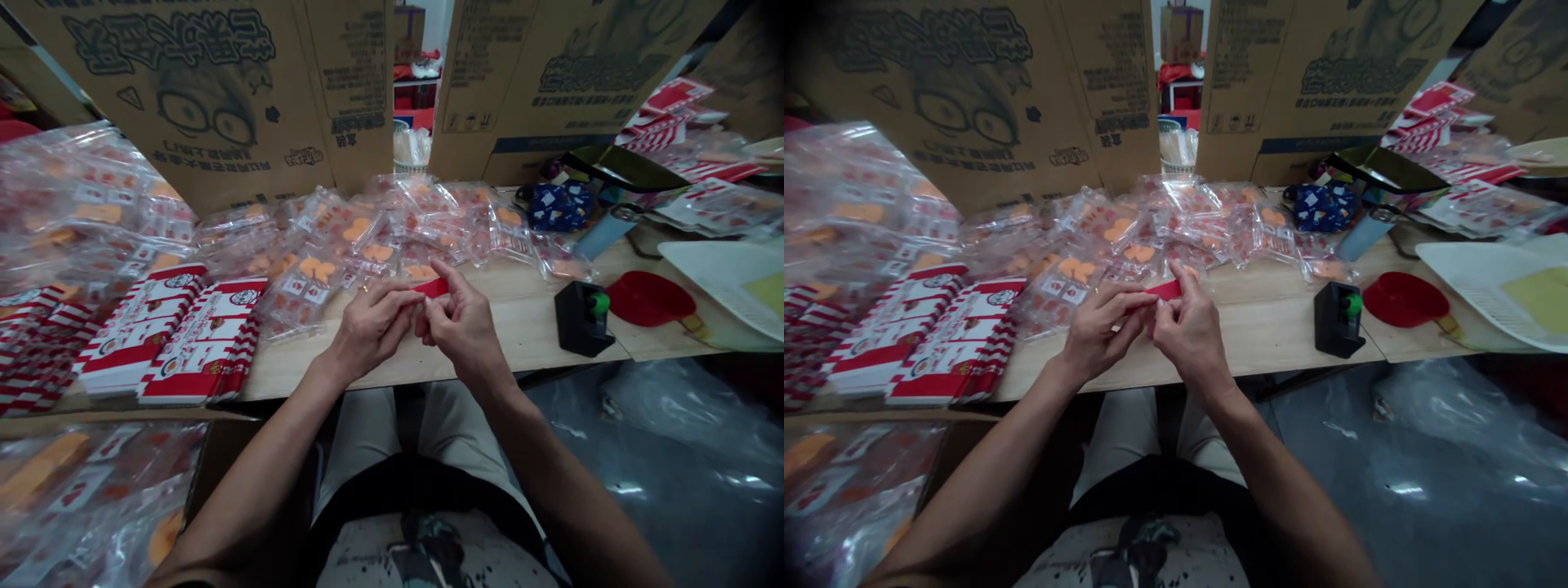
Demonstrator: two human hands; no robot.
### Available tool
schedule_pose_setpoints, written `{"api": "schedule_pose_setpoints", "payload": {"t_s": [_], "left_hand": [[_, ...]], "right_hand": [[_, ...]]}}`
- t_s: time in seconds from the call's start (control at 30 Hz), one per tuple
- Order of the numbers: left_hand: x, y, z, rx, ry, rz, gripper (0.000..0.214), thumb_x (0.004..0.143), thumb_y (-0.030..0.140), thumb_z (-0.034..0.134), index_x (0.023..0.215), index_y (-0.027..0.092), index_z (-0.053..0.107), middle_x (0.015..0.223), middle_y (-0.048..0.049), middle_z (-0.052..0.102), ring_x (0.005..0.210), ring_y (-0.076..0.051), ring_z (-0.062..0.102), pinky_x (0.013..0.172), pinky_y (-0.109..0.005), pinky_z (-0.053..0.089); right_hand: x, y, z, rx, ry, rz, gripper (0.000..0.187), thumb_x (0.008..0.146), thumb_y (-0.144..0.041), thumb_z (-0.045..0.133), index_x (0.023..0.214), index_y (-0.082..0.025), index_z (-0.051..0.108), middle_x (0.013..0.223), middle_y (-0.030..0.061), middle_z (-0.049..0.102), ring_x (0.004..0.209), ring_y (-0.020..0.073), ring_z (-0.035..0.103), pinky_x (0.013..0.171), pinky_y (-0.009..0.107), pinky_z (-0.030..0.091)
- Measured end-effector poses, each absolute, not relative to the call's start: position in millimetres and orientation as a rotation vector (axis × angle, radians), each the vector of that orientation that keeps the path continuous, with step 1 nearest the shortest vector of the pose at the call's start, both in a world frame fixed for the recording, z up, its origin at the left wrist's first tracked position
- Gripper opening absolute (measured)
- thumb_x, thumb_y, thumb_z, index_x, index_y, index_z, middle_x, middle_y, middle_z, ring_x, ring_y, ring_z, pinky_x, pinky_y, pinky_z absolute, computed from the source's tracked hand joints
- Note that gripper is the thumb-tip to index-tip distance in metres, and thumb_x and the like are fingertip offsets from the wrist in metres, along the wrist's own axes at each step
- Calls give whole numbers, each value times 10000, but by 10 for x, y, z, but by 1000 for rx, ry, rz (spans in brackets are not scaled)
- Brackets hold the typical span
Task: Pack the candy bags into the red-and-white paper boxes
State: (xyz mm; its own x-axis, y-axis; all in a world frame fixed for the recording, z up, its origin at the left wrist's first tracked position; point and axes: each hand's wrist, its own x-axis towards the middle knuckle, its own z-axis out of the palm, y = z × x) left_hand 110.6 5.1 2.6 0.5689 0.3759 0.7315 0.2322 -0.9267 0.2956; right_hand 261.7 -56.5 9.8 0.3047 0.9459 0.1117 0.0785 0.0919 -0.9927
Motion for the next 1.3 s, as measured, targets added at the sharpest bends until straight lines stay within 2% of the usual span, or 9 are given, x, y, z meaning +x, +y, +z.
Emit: {"api": "schedule_pose_setpoints", "payload": {"t_s": [0.3, 0.53, 0.77, 0.9, 1.0, 1.1, 1.17, 1.23, 1.3], "left_hand": [[1122, 155, 139, 2460, 566, 1266, 207, 973, 183, 575, 1134, 182, 704, 1081, -87, 720, 999, -172, 682, 852, -304, 553], [1180, 236, 107, 2451, 688, 1326, 146, 895, 317, 735, 979, 199, 719, 952, -53, 759, 881, -179, 707, 789, -303, 559], [1141, 464, 170, 2769, 758, 1327, 65, 896, 246, 668, 878, 183, 668, 834, -42, 713, 796, -174, 671, 744, -295, 536], [987, 689, 356, 2310, 983, 1558, 109, 818, 237, 701, 913, 188, 684, 874, -30, 719, 780, -153, 663, 732, -270, 540], [939, 831, 211, 1710, 981, 1636, 259, 776, 290, 726, 1005, 181, 675, 927, -37, 727, 786, -152, 677, 742, -273, 563], [953, 843, -238, 1501, 1085, 1363, 378, 776, 376, 718, 1080, 156, 673, 980, -79, 735, 849, -208, 701, 801, -360, 587], [953, 735, -565, 1654, 1316, 1051, 423, 802, 412, 703, 1126, 141, 686, 1104, -132, 723, 1021, -286, 689, 919, -461, 558], [917, 554, -806, 1944, 1454, 691, 515, 819, 446, 714, 1238, 149, 671, 1324, -181, 642, 1272, -360, 573, 1080, -548, 441], [848, 344, -944, 2192, 1324, 317, 730, 800, 525, 750, 1433, 223, 550, 1557, -177, 446, 1461, -391, 373, 1183, -594, 290]], "right_hand": [[2527, -465, 26, -1172, -1007, 897, 731, 855, -162, 576, 1532, -296, 334, 637, -64, 572, 520, 139, 535, 520, 268, 489], [2471, -384, -44, -1070, -985, 959, 663, 829, -176, 582, 1467, -274, 427, 662, -60, 610, 564, 132, 584, 583, 280, 528], [2669, -360, -112, -1104, -989, 968, 721, 823, -226, 575, 1509, -222, 353, 645, -58, 620, 522, 134, 547, 561, 287, 494], [3096, -339, -214, -1342, -934, 648, 625, 799, -291, 632, 1402, -204, 494, 944, 49, 697, 840, 189, 641, 751, 330, 520], [3387, -327, -349, -1463, -891, 762, 642, 776, -396, 652, 1380, -206, 547, 1221, 105, 661, 1097, 252, 608, 872, 351, 495], [3520, -350, -572, -1470, -938, 1088, 643, 807, -436, 590, 1410, -217, 540, 1189, 97, 695, 1018, 260, 652, 792, 338, 501], [3532, -363, -787, -1613, -1006, 1147, 638, 811, -370, 567, 1423, -195, 530, 1092, 94, 722, 893, 243, 681, 721, 324, 507], [3521, -363, -1024, -1813, -1043, 1093, 611, 796, -275, 549, 1392, -139, 559, 1020, 107, 728, 844, 237, 683, 718, 327, 516], [3512, -354, -1219, -1930, -1065, 1016, 553, 798, -214, 527, 1335, -104, 602, 999, 122, 727, 893, 247, 678, 784, 343, 520]]}}
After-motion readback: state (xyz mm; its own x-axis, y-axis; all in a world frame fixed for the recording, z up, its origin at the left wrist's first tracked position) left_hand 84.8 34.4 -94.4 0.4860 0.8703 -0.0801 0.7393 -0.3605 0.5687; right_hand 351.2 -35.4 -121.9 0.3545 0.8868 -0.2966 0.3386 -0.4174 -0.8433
